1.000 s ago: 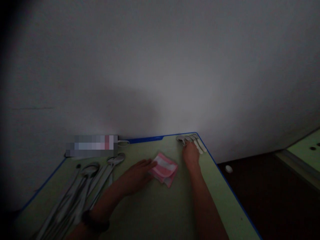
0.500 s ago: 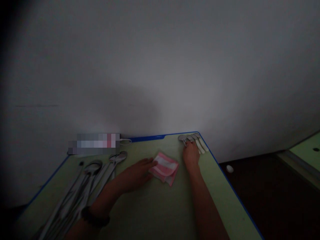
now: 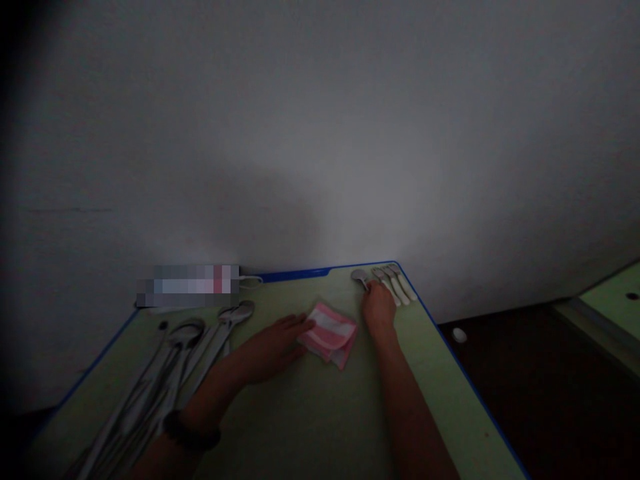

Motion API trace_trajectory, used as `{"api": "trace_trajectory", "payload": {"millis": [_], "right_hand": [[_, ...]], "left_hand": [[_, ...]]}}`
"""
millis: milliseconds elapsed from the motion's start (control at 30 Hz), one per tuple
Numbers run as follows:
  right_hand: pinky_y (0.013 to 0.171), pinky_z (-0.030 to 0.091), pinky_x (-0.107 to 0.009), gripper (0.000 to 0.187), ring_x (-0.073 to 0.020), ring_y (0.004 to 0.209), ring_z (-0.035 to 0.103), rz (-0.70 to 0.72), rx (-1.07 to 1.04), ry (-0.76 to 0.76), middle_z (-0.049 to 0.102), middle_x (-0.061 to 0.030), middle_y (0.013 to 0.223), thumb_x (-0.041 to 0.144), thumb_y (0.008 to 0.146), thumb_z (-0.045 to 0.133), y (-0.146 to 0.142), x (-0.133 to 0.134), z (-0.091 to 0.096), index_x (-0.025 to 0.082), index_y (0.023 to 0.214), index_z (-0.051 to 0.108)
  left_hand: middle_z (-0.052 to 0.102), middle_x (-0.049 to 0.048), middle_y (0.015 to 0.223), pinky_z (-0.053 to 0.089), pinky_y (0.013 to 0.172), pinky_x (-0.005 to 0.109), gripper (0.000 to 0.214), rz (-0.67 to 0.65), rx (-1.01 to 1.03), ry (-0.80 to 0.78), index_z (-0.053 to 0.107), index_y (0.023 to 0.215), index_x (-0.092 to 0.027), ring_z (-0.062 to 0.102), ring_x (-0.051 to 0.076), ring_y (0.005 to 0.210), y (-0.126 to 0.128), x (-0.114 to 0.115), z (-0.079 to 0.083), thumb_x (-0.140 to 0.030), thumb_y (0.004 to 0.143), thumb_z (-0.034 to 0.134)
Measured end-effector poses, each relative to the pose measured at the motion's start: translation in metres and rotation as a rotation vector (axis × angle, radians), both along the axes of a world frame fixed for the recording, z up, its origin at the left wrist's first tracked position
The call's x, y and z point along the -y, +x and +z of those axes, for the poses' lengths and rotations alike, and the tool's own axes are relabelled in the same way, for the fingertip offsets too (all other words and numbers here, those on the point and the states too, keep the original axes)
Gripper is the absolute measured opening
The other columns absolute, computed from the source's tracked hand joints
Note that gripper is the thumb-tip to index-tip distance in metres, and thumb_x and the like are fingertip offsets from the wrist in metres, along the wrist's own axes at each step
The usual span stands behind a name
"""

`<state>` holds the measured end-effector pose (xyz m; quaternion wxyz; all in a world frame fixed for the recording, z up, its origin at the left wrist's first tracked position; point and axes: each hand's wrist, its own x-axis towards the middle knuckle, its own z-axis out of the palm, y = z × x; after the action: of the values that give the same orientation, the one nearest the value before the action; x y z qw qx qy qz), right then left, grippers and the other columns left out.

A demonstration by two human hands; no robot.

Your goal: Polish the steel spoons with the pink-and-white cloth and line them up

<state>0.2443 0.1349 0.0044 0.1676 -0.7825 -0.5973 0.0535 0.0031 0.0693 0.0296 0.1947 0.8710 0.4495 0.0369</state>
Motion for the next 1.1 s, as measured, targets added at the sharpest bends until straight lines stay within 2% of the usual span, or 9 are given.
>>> {"api": "trace_trajectory", "payload": {"millis": [267,467,633,867,1100], "right_hand": [[0.078,0.039,-0.028,0.03,-0.0211,0.094,0.059,-0.009,0.007,-0.007,0.065,-0.0102,0.099,0.025,0.086,0.04,0.0024,-0.001,-0.0031,0.019,0.108,0.059],[0.082,0.038,-0.028,0.03,-0.0213,0.098,0.056,-0.003,0.031,-0.021,0.061,-0.0142,0.104,0.024,0.088,0.037,0.0008,-0.0013,-0.0041,0.015,0.106,0.06],[0.082,0.038,-0.028,0.032,-0.0225,0.099,0.056,0.005,0.037,-0.046,0.057,-0.0154,0.109,0.033,0.083,0.048,-0.0001,0.0016,-0.0002,0.014,0.106,0.059],[0.082,0.038,-0.027,0.028,-0.0202,0.098,0.057,0.001,0.019,-0.083,0.065,-0.0113,0.096,0.027,0.085,0.043,0.0012,0.0008,0.0032,0.016,0.106,0.059],[0.08,0.039,-0.027,0.028,-0.0204,0.096,0.058,-0.018,0.027,-0.103,0.064,-0.0115,0.097,0.029,0.086,0.042,-0.0009,0.0019,0.0041,0.016,0.102,0.06]], "left_hand": [[0.041,0.013,0.138,0.027,0.105,0.04,0.048,-0.011,0.01,-0.011,0.041,0.13,-0.017,0.035,0.025,0.128,-0.0008,-0.0006,-0.001,-0.024,0.083,0.047],[0.04,0.0125,0.139,0.027,0.106,0.043,0.047,-0.003,0.025,-0.015,0.041,0.13,-0.018,0.035,0.026,0.128,-0.001,-0.0011,-0.0028,-0.025,0.084,0.047],[0.04,0.0122,0.138,0.027,0.105,0.043,0.048,-0.002,0.021,-0.02,0.041,0.13,-0.018,0.034,0.026,0.128,-0.0012,-0.0001,-0.0004,-0.025,0.083,0.047],[0.039,0.0108,0.14,0.026,0.106,0.04,0.049,-0.011,0.015,-0.018,0.04,0.131,-0.019,0.033,0.024,0.129,-0.002,-0.0006,-0.0026,-0.025,0.083,0.046],[0.039,0.0132,0.139,0.026,0.106,0.04,0.049,-0.006,0.014,-0.023,0.039,0.132,-0.017,0.034,0.026,0.128,-0.0017,0.0,-0.0012,-0.026,0.084,0.047]]}}
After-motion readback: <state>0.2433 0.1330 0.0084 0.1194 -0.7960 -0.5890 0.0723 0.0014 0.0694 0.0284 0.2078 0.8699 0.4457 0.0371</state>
